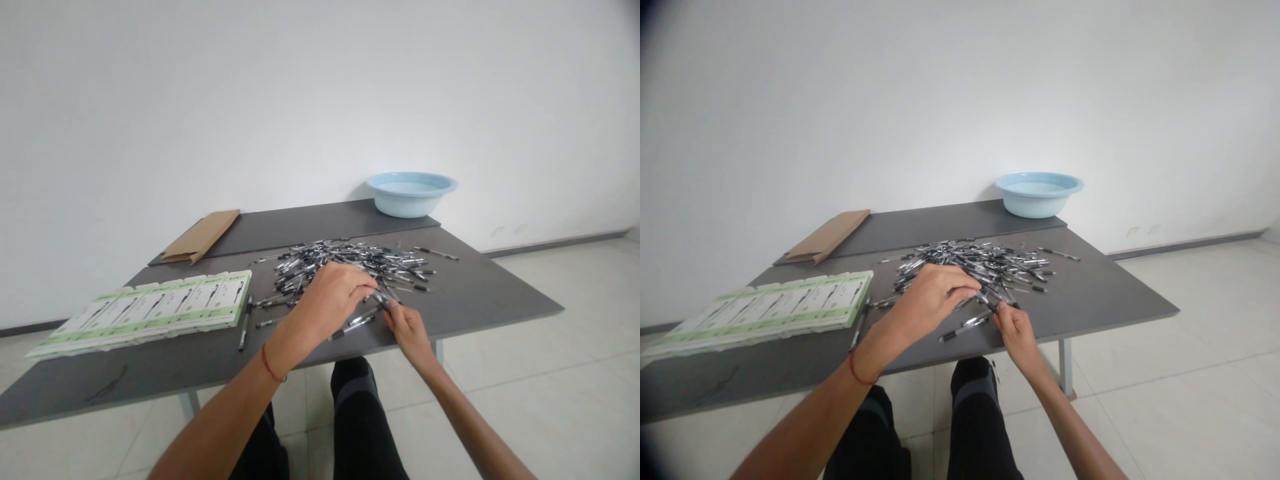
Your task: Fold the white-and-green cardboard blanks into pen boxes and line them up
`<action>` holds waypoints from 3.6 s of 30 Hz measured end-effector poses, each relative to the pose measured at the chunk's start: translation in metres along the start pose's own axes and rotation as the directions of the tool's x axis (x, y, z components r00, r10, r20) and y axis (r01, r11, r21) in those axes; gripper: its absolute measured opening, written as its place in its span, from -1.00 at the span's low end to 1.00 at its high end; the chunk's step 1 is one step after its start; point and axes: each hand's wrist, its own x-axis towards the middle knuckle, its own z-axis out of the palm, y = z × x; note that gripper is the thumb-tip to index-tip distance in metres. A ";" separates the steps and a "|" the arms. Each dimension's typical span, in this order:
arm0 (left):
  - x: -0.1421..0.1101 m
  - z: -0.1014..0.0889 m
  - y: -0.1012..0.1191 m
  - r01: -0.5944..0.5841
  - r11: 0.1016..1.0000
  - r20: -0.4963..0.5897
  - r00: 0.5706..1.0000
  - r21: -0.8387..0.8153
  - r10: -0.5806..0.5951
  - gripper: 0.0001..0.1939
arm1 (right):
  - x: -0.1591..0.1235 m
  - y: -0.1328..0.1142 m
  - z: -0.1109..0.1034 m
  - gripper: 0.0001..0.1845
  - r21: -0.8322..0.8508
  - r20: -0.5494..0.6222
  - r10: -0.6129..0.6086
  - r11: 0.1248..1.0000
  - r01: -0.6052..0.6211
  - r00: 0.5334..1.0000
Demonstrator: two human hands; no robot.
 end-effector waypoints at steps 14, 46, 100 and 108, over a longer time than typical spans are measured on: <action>0.004 0.018 -0.013 0.019 0.993 0.020 1.000 -0.121 -0.016 -0.83 | 0.000 0.002 0.001 -0.31 -0.011 -0.020 -0.021 1.000 0.021 1.000; 0.002 0.026 -0.014 -0.009 0.993 -0.004 1.000 -0.114 0.009 -0.80 | 0.002 0.007 0.000 -0.34 -0.029 -0.058 -0.024 0.999 0.022 0.998; -0.140 0.026 -0.002 0.286 0.957 0.235 0.934 -0.042 -0.269 -0.79 | 0.000 -0.069 0.022 -0.42 0.413 0.391 0.115 0.865 -0.286 0.913; -0.204 -0.005 0.000 0.329 0.934 0.293 0.887 0.140 -0.357 -0.78 | -0.011 -0.101 0.059 -0.45 0.169 0.558 0.106 0.957 -0.238 0.823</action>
